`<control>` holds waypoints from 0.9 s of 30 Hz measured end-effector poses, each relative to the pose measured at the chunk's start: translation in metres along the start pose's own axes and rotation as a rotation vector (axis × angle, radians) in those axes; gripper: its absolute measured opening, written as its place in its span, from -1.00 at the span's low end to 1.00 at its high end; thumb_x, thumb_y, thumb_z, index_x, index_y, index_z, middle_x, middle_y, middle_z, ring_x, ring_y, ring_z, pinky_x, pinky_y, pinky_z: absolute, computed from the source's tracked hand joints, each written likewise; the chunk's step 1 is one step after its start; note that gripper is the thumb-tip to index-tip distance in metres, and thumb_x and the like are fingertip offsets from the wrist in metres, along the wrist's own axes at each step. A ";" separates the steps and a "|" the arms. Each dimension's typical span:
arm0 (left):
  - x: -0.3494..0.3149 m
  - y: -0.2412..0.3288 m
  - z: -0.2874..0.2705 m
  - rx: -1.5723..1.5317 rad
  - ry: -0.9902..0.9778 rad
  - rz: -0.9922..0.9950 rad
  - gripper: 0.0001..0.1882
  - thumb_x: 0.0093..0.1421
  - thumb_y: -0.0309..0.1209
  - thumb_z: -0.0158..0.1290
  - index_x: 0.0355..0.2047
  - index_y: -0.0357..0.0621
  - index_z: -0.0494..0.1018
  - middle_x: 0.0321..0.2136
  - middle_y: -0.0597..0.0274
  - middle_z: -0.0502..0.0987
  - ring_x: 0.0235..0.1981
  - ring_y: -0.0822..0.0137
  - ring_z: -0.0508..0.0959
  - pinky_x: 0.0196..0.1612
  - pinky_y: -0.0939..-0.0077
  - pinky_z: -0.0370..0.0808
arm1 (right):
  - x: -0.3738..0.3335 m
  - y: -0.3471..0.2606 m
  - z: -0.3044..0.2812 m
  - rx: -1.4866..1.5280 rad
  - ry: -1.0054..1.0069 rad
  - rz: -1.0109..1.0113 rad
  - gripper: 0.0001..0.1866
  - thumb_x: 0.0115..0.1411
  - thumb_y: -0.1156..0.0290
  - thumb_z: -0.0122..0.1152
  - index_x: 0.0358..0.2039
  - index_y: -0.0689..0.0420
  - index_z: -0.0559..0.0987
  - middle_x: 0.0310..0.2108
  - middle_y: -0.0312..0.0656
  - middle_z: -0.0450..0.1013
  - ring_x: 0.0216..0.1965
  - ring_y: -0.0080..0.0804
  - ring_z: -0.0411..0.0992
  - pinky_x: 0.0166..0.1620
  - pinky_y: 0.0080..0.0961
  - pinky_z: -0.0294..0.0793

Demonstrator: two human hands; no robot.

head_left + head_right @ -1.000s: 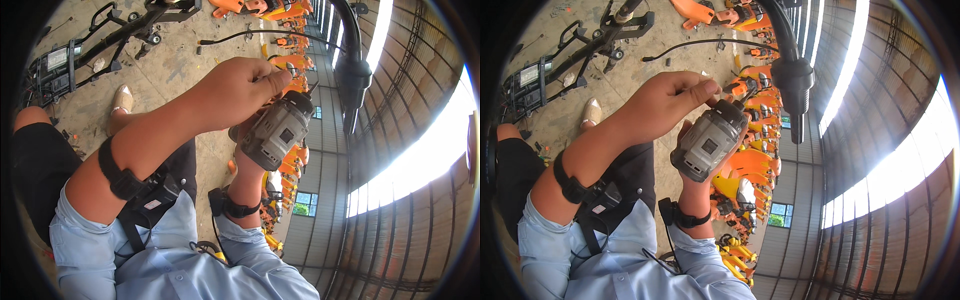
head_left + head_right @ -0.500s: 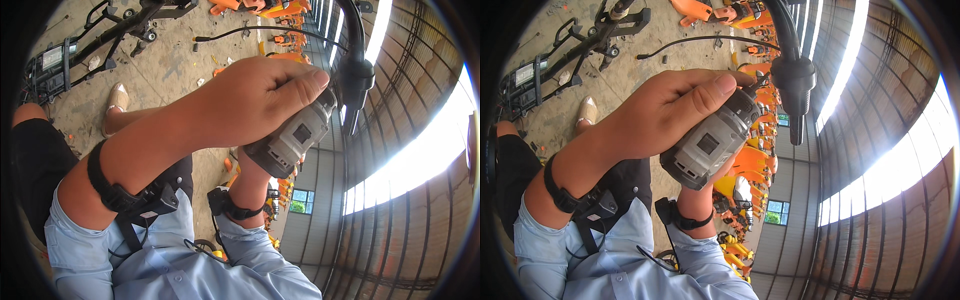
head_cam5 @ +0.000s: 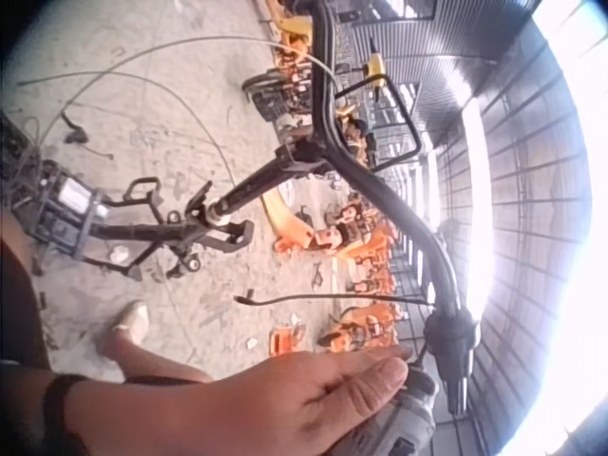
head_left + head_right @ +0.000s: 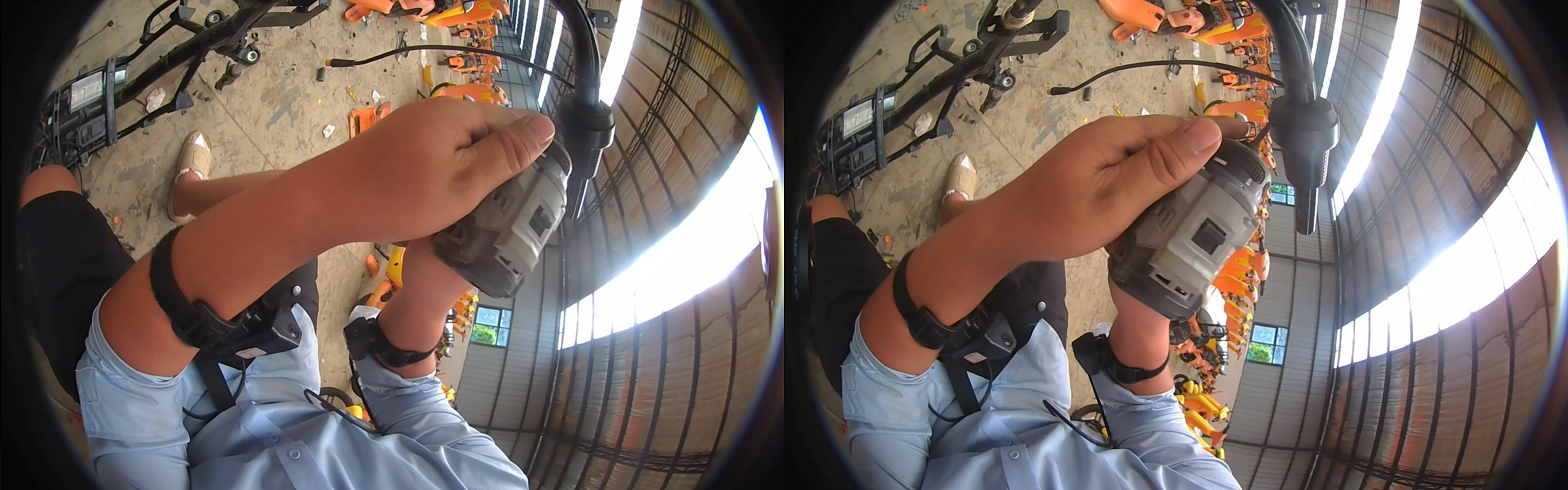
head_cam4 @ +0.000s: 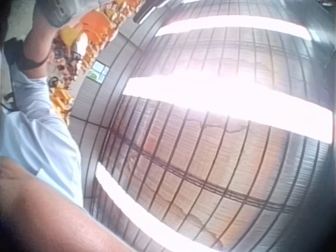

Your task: The person uses pliers to strip wires on an electric bike handle, walks through the facility to pick up small metal components from the floor, and prepares an electric drill.

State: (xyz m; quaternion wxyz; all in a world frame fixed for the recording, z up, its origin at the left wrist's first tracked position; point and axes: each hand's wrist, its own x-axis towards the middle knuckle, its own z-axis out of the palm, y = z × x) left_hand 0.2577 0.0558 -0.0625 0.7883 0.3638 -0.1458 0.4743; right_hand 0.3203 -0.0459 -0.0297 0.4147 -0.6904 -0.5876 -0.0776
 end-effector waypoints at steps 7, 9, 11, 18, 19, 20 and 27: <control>0.002 0.005 -0.012 0.227 0.158 -0.084 -0.51 0.43 -0.09 -0.12 -0.04 -0.31 0.52 -0.31 0.24 0.61 -0.19 0.51 0.54 -0.06 0.60 0.47 | 0.003 -0.023 0.001 -0.105 0.022 0.020 -0.55 0.16 0.66 0.24 0.04 0.26 0.34 -0.20 -0.15 0.48 -0.37 -0.57 0.48 -0.31 -0.61 0.52; 0.003 0.002 -0.016 0.223 0.197 -0.069 -0.54 0.43 -0.12 -0.11 -0.06 -0.32 0.52 -0.29 0.21 0.62 -0.18 0.47 0.56 -0.03 0.56 0.46 | 0.004 -0.029 0.003 -0.029 0.035 0.118 -0.58 0.19 0.63 0.22 0.04 0.27 0.34 -0.18 -0.14 0.47 -0.34 -0.57 0.49 -0.31 -0.60 0.54; 0.003 0.001 -0.018 0.235 0.222 -0.051 -0.56 0.43 -0.15 -0.10 -0.07 -0.34 0.52 -0.27 0.17 0.63 -0.17 0.43 0.57 -0.02 0.53 0.46 | 0.005 -0.031 0.004 -0.005 0.033 0.190 -0.60 0.21 0.62 0.21 0.04 0.28 0.34 -0.17 -0.14 0.47 -0.34 -0.56 0.49 -0.30 -0.59 0.54; 0.002 0.004 -0.027 0.266 0.243 0.007 -0.60 0.42 -0.20 -0.10 -0.13 -0.33 0.53 -0.31 0.21 0.62 -0.20 0.45 0.57 -0.05 0.52 0.46 | 0.006 -0.039 0.016 0.066 0.096 0.224 -0.72 0.24 0.61 0.17 -0.04 0.30 0.39 -0.26 -0.17 0.46 -0.39 -0.55 0.48 -0.32 -0.58 0.53; 0.002 0.005 -0.027 0.260 0.252 0.011 -0.61 0.42 -0.21 -0.10 -0.13 -0.33 0.53 -0.32 0.22 0.62 -0.20 0.46 0.56 -0.06 0.52 0.46 | 0.006 -0.042 0.018 0.033 0.118 0.237 -0.74 0.25 0.61 0.17 -0.06 0.30 0.41 -0.29 -0.18 0.46 -0.40 -0.56 0.48 -0.32 -0.58 0.52; 0.001 0.006 -0.027 0.266 0.254 0.009 -0.62 0.42 -0.22 -0.10 -0.14 -0.33 0.53 -0.33 0.22 0.62 -0.22 0.46 0.55 -0.08 0.52 0.45 | 0.006 -0.045 0.020 0.001 0.139 0.251 -0.77 0.25 0.61 0.16 -0.08 0.30 0.42 -0.31 -0.19 0.46 -0.42 -0.56 0.48 -0.33 -0.59 0.52; -0.002 0.016 -0.032 0.300 0.284 0.000 -0.63 0.41 -0.22 -0.09 -0.15 -0.31 0.54 -0.36 0.26 0.61 -0.27 0.50 0.53 -0.15 0.56 0.44 | 0.011 -0.041 0.027 0.053 0.106 0.183 -0.82 0.25 0.62 0.13 -0.13 0.31 0.44 -0.34 -0.17 0.47 -0.45 -0.54 0.48 -0.36 -0.59 0.52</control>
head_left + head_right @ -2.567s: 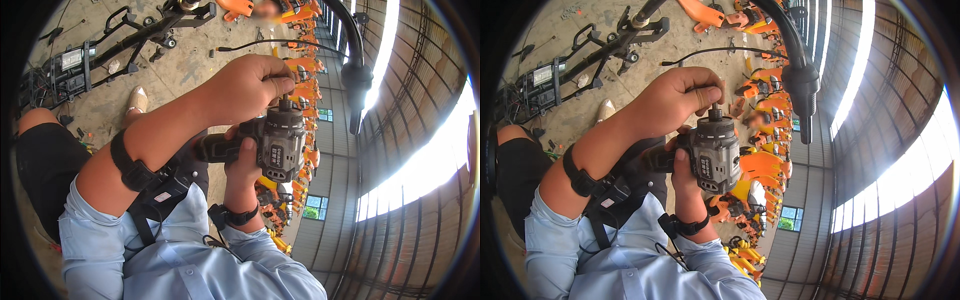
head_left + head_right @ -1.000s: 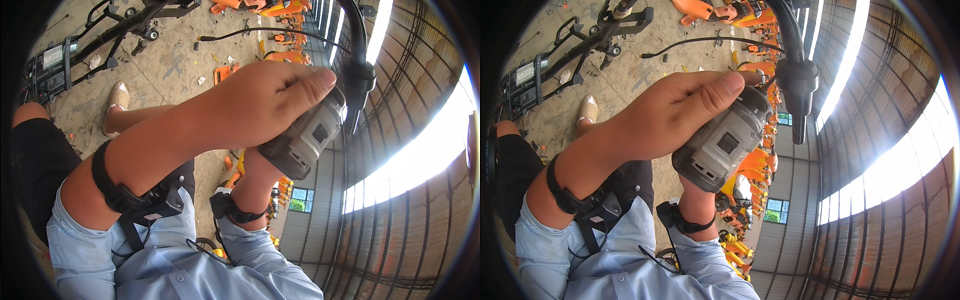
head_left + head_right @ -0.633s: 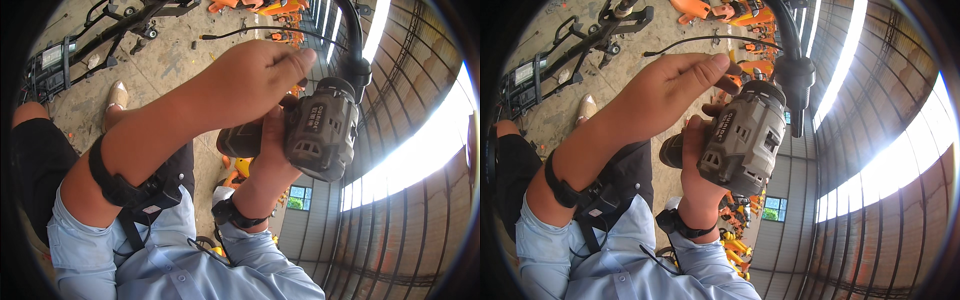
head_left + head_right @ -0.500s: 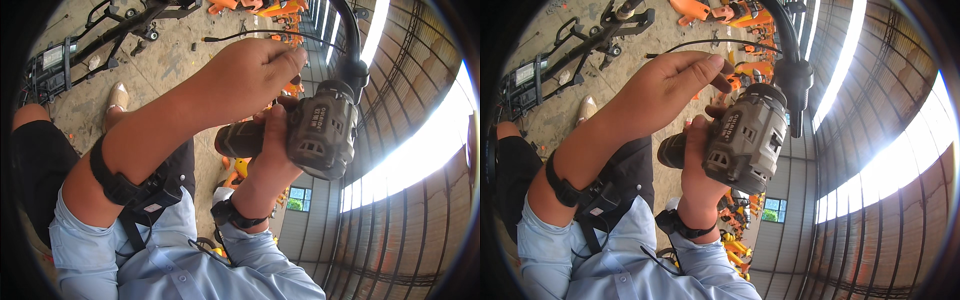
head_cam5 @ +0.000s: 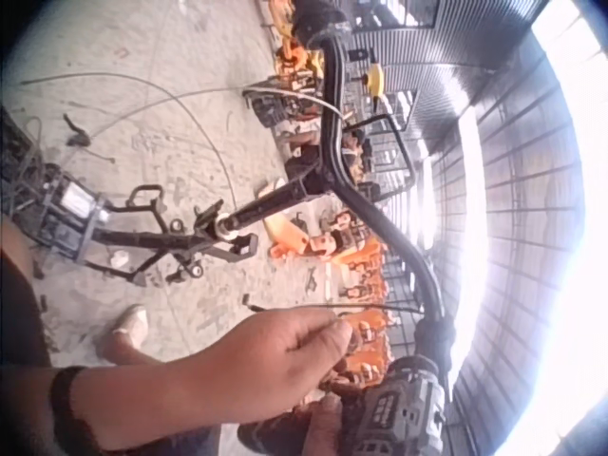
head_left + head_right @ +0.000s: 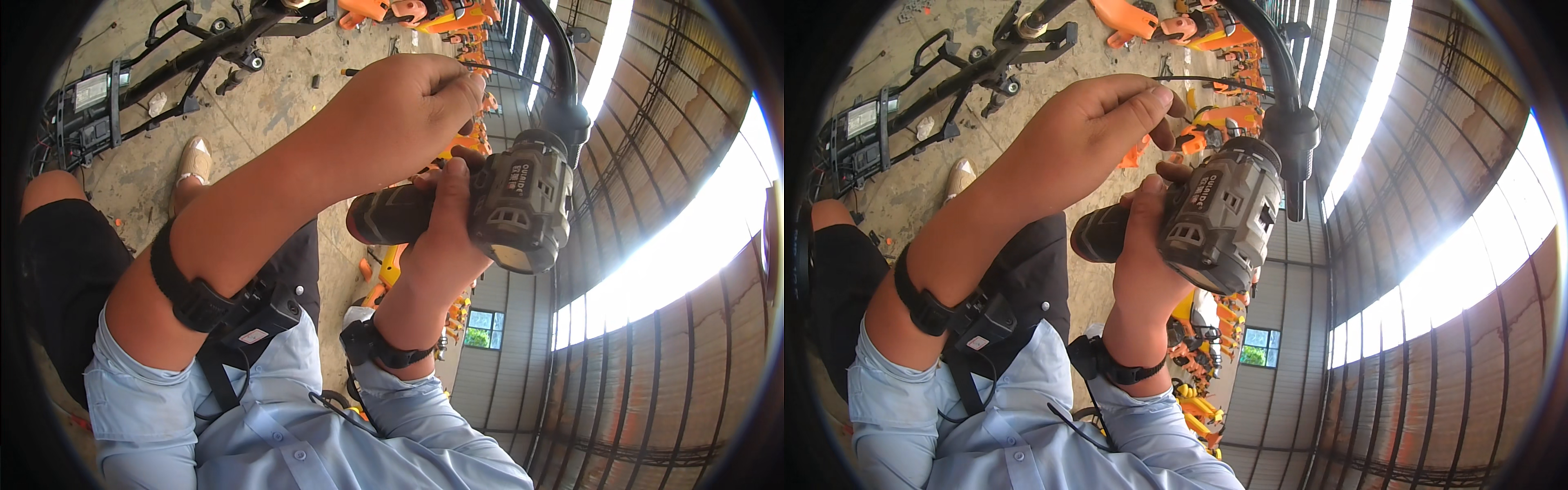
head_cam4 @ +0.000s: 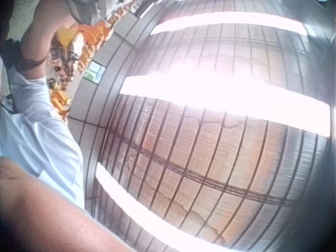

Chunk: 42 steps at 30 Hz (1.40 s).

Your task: The person uses pliers to strip wires on an electric bike handle, walks through the facility to pick up small metal components from the floor, and prepares an electric drill.

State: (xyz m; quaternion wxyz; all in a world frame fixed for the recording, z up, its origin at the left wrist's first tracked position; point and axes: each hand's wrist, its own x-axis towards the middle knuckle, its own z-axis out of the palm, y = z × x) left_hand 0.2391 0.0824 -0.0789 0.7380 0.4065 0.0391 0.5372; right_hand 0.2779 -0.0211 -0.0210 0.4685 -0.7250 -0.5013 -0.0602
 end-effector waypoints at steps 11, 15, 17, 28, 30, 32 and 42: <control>0.000 0.012 -0.011 0.031 0.045 -0.107 -0.70 0.34 -0.35 -0.07 -0.10 -0.30 0.53 -0.36 0.21 0.61 -0.22 0.47 0.57 -0.12 0.55 0.47 | 0.000 -0.009 -0.003 0.066 -0.021 0.030 -0.80 0.26 0.61 0.13 -0.11 0.30 0.41 -0.36 -0.20 0.46 -0.45 -0.56 0.47 -0.35 -0.61 0.51; 0.003 0.007 -0.009 0.073 0.033 -0.085 -0.72 0.32 -0.41 -0.09 -0.10 -0.29 0.54 -0.29 0.17 0.62 -0.19 0.45 0.58 -0.06 0.52 0.48 | 0.002 -0.007 -0.006 0.059 -0.019 0.061 -0.78 0.25 0.62 0.14 -0.10 0.30 0.41 -0.30 -0.18 0.46 -0.42 -0.55 0.48 -0.35 -0.59 0.52; 0.009 0.002 -0.003 0.073 -0.022 -0.043 -0.71 0.30 -0.46 -0.11 -0.07 -0.28 0.53 -0.24 0.15 0.62 -0.16 0.44 0.57 -0.03 0.51 0.47 | 0.001 -0.007 -0.005 0.047 0.000 0.095 -0.76 0.24 0.63 0.15 -0.09 0.30 0.40 -0.26 -0.17 0.46 -0.41 -0.55 0.48 -0.34 -0.58 0.52; 0.096 -0.003 0.056 -0.476 -0.430 -0.187 -0.32 -0.03 -0.65 -0.21 0.16 -0.07 0.43 -0.25 0.19 0.59 -0.74 0.66 0.18 -0.72 0.72 0.09 | 0.001 -0.003 -0.010 0.064 -0.010 0.053 -0.74 0.20 0.64 0.13 -0.08 0.29 0.43 -0.24 -0.15 0.48 -0.40 -0.50 0.49 -0.35 -0.54 0.55; 0.094 -0.004 0.054 -0.458 -0.441 -0.194 -0.35 -0.01 -0.62 -0.22 0.14 -0.03 0.45 -0.45 0.33 0.56 -0.76 0.67 0.18 -0.70 0.72 0.14 | -0.002 -0.004 -0.011 -0.001 -0.038 0.069 -0.74 0.21 0.64 0.12 -0.08 0.29 0.41 -0.24 -0.17 0.45 -0.39 -0.53 0.47 -0.34 -0.57 0.52; 0.092 -0.004 0.056 -0.449 -0.419 -0.170 -0.35 0.00 -0.62 -0.22 0.13 0.01 0.47 -0.52 0.37 0.54 -0.77 0.67 0.17 -0.70 0.72 0.14 | -0.001 0.001 -0.016 -0.074 -0.090 0.070 -0.72 0.23 0.65 0.09 -0.05 0.29 0.35 -0.22 -0.20 0.41 -0.37 -0.58 0.45 -0.33 -0.62 0.48; 0.101 -0.018 0.056 -0.468 -0.468 -0.095 -0.26 -0.09 -0.66 -0.23 0.15 0.06 0.46 -0.16 0.36 0.61 -0.73 0.68 0.19 -0.65 0.71 0.16 | 0.000 -0.004 -0.006 -0.029 -0.060 0.062 -0.81 0.23 0.65 0.08 -0.14 0.27 0.39 -0.29 -0.23 0.39 -0.40 -0.58 0.44 -0.32 -0.62 0.46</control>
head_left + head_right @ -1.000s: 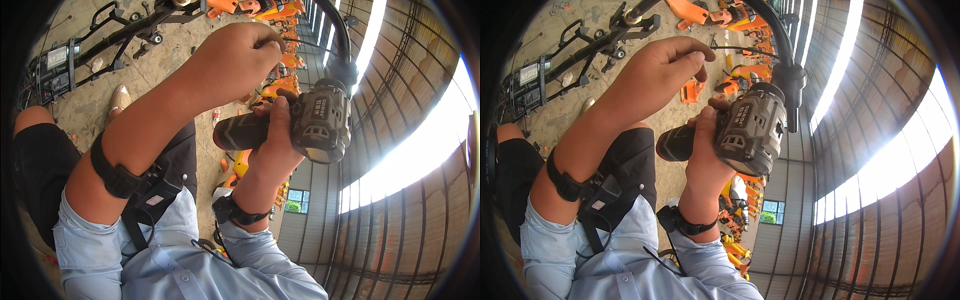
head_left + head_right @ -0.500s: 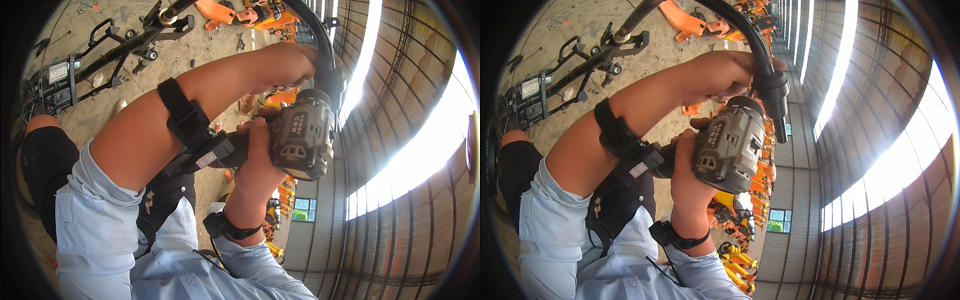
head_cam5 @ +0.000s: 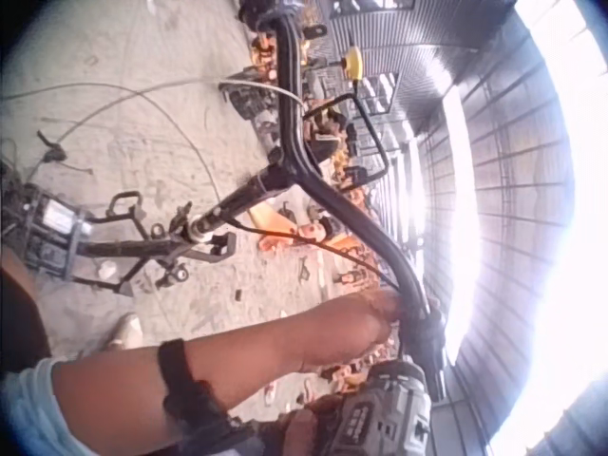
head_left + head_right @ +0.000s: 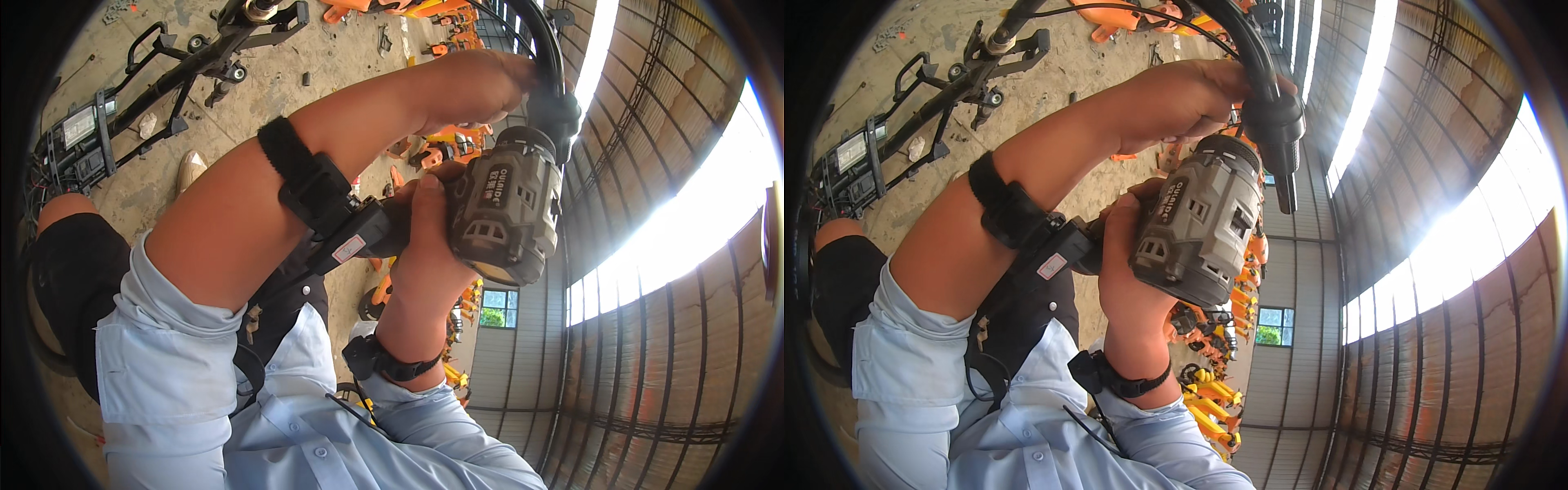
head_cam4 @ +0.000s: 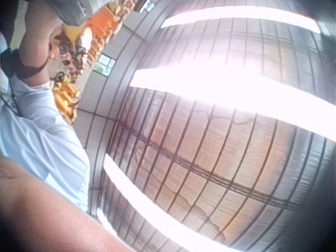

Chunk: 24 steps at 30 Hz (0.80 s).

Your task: The person uses pliers to strip wires on an electric bike handle, walks through the facility to pick up small metal components from the floor, and prepares an electric drill.

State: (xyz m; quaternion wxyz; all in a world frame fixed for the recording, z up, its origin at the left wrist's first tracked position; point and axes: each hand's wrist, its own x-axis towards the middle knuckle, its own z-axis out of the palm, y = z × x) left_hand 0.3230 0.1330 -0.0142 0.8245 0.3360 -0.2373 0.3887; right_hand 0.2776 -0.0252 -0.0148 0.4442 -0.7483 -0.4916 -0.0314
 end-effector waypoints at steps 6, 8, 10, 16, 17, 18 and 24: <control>-0.001 -0.001 -0.002 0.051 0.024 0.002 -0.39 0.08 -0.59 -0.19 0.16 0.05 0.45 -0.23 0.40 0.59 -0.71 0.66 0.14 -0.62 0.69 0.13 | 0.000 0.004 0.006 -0.058 0.042 0.018 -0.77 0.25 0.66 0.07 -0.08 0.27 0.36 -0.26 -0.20 0.41 -0.39 -0.58 0.44 -0.31 -0.60 0.48; -0.002 -0.001 -0.003 0.101 0.022 0.026 -0.44 0.14 -0.56 -0.18 0.17 0.06 0.45 -0.39 0.44 0.53 -0.70 0.65 0.13 -0.62 0.68 0.12 | 0.000 0.001 0.006 0.011 0.022 -0.001 -0.76 0.25 0.66 0.08 -0.08 0.27 0.36 -0.26 -0.20 0.41 -0.39 -0.57 0.44 -0.31 -0.59 0.49; -0.005 0.002 -0.002 0.116 0.022 0.011 -0.46 0.18 -0.54 -0.17 0.17 0.06 0.44 -0.51 0.47 0.46 -0.70 0.65 0.13 -0.62 0.67 0.11 | 0.000 -0.001 0.002 0.044 0.016 -0.004 -0.76 0.24 0.66 0.08 -0.08 0.27 0.36 -0.25 -0.19 0.42 -0.38 -0.56 0.45 -0.32 -0.58 0.49; -0.011 0.000 -0.007 0.096 0.005 -0.015 -0.48 0.12 -0.54 -0.12 0.11 0.03 0.47 -0.49 0.38 0.48 -0.60 0.57 0.30 -0.55 0.60 0.25 | -0.005 0.007 0.004 -0.058 0.042 -0.022 -0.73 0.22 0.61 0.12 -0.06 0.27 0.40 -0.22 -0.15 0.48 -0.40 -0.51 0.47 -0.33 -0.56 0.52; -0.014 0.005 -0.003 0.150 0.031 -0.020 -0.46 0.14 -0.53 -0.13 0.16 0.05 0.44 -0.49 0.41 0.49 -0.66 0.60 0.22 -0.59 0.63 0.20 | -0.004 0.012 0.003 -0.114 0.035 -0.025 -0.72 0.22 0.61 0.12 -0.05 0.27 0.40 -0.21 -0.14 0.48 -0.40 -0.51 0.47 -0.33 -0.56 0.52; -0.018 0.008 0.001 0.206 0.058 -0.025 -0.44 0.16 -0.53 -0.14 0.20 0.07 0.42 -0.49 0.44 0.49 -0.71 0.63 0.14 -0.63 0.66 0.15 | -0.003 0.014 0.004 -0.169 0.027 -0.028 -0.71 0.22 0.60 0.12 -0.04 0.28 0.39 -0.20 -0.14 0.48 -0.39 -0.51 0.48 -0.33 -0.56 0.53; -0.069 -0.015 -0.008 0.140 0.197 -0.195 -0.55 0.30 -0.38 -0.13 0.17 -0.23 0.37 -0.01 0.20 0.55 -0.70 0.66 0.20 -0.63 0.71 0.21 | -0.021 0.036 -0.006 0.228 -0.130 -0.040 -0.52 0.19 0.59 0.18 0.11 0.27 0.31 -0.09 -0.07 0.44 -0.34 -0.50 0.49 -0.25 -0.53 0.53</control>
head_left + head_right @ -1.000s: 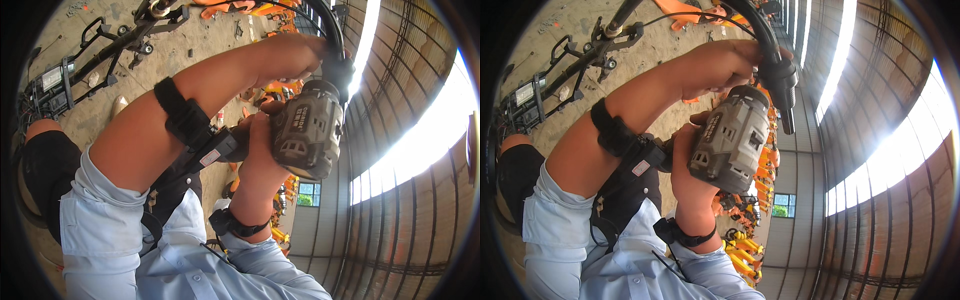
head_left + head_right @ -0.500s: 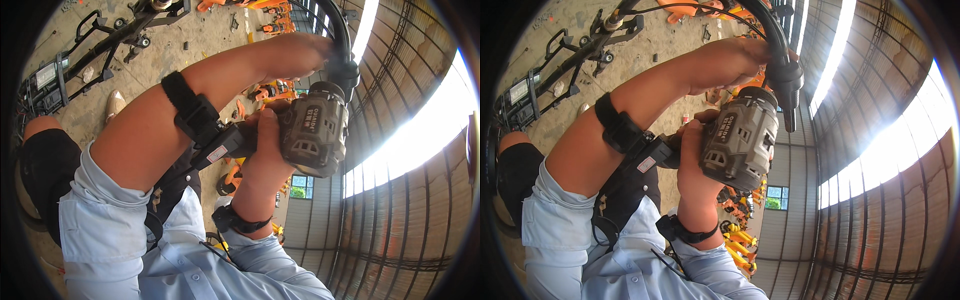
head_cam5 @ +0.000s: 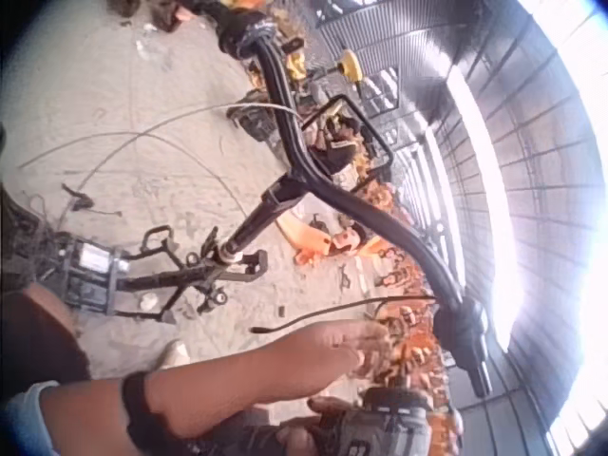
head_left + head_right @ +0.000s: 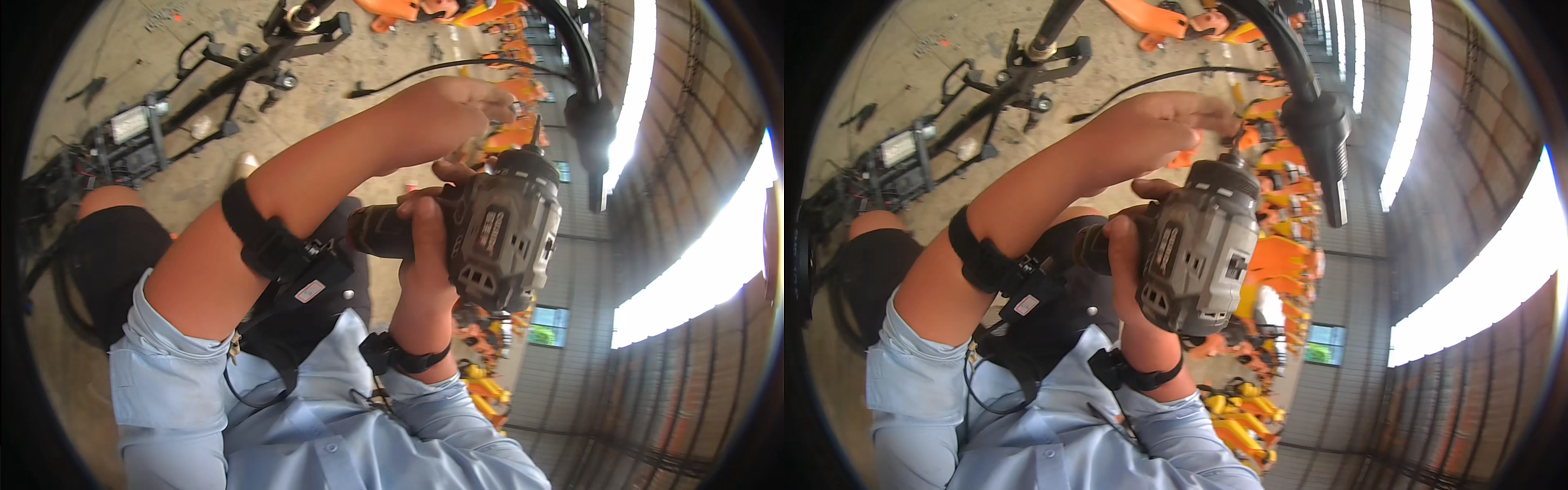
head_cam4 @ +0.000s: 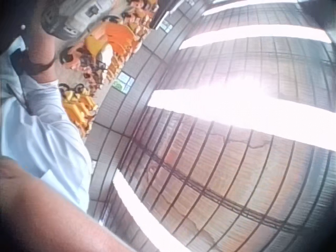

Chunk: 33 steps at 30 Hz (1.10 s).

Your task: The person uses pliers to strip wires on an electric bike handle, walks through the facility to pick up small metal components from the floor, and prepares an electric drill.

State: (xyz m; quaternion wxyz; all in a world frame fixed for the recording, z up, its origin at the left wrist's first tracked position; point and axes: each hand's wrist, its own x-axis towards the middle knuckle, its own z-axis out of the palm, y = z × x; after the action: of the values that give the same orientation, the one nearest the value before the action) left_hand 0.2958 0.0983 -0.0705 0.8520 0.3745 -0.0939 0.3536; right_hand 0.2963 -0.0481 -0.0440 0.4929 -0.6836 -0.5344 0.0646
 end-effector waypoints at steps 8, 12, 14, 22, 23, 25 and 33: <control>-0.117 0.038 -0.005 -0.038 0.224 -0.242 -0.47 0.39 -0.01 -0.09 0.09 -0.23 0.44 -0.53 0.42 0.47 -0.74 0.70 0.16 -0.67 0.80 0.13 | -0.025 0.043 0.025 0.979 -0.398 0.333 -0.38 0.00 0.32 0.25 0.05 0.35 0.35 -0.40 -0.05 0.49 -0.41 -0.31 0.48 -0.24 -0.43 0.50; -0.139 0.035 -0.015 0.291 0.394 -0.079 -0.56 0.30 -0.13 0.11 0.05 -0.14 0.49 -0.55 0.50 0.44 -0.68 0.70 0.21 -0.63 0.77 0.10 | -0.029 0.072 0.039 1.330 -0.614 0.458 -0.25 -0.10 0.36 0.27 0.14 0.33 0.30 -0.14 0.01 0.48 -0.50 -0.31 0.47 -0.39 -0.37 0.47; -0.154 0.028 -0.023 0.385 0.451 -0.091 -0.59 0.25 -0.23 0.18 0.04 -0.16 0.50 -0.46 0.45 0.53 -0.55 0.63 0.37 -0.46 0.72 0.29 | -0.044 0.095 0.052 1.512 -0.630 0.560 -0.29 -0.11 0.36 0.28 0.10 0.30 0.34 -0.20 -0.05 0.49 -0.55 -0.36 0.44 -0.45 -0.39 0.41; -0.191 0.024 -0.052 0.782 0.484 0.045 -0.67 0.14 -0.50 0.25 -0.05 -0.18 0.56 -0.11 0.27 0.52 -0.20 0.47 0.53 -0.17 0.59 0.48 | -0.044 0.110 0.062 1.550 -0.846 0.691 -0.31 -0.17 0.45 0.27 0.07 0.34 0.40 -0.32 0.05 0.50 -0.58 -0.27 0.45 -0.42 -0.40 0.48; -0.192 0.026 -0.049 0.743 0.528 0.058 -0.72 0.12 -0.52 0.25 -0.12 -0.19 0.57 -0.07 0.27 0.49 -0.19 0.45 0.54 -0.15 0.57 0.49 | -0.044 0.108 0.065 1.529 -0.842 0.686 -0.31 -0.18 0.45 0.28 0.06 0.35 0.40 -0.32 0.05 0.50 -0.58 -0.28 0.45 -0.42 -0.41 0.48; -0.194 0.028 -0.041 0.720 0.558 0.091 -0.74 0.13 -0.50 0.25 -0.14 -0.20 0.57 -0.07 0.28 0.48 -0.17 0.44 0.53 -0.13 0.56 0.47 | -0.047 0.104 0.071 1.565 -0.833 0.740 -0.31 -0.20 0.48 0.28 0.05 0.36 0.41 -0.32 0.07 0.51 -0.57 -0.27 0.46 -0.44 -0.44 0.48; -0.213 0.031 -0.037 0.773 0.581 0.262 -0.75 0.12 -0.40 0.28 -0.18 -0.18 0.60 -0.13 0.28 0.49 -0.23 0.50 0.51 -0.24 0.65 0.45 | -0.056 0.090 0.074 1.588 -0.888 0.783 -0.26 -0.23 0.48 0.22 0.07 0.44 0.38 -0.34 0.08 0.51 -0.61 -0.26 0.46 -0.45 -0.39 0.52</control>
State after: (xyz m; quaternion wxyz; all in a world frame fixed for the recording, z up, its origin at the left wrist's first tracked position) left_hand 0.1149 0.0262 -0.1690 0.5904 0.5337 0.2390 0.5563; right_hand 0.2876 -0.0423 -0.1729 0.5070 -0.1968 -0.2084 0.8129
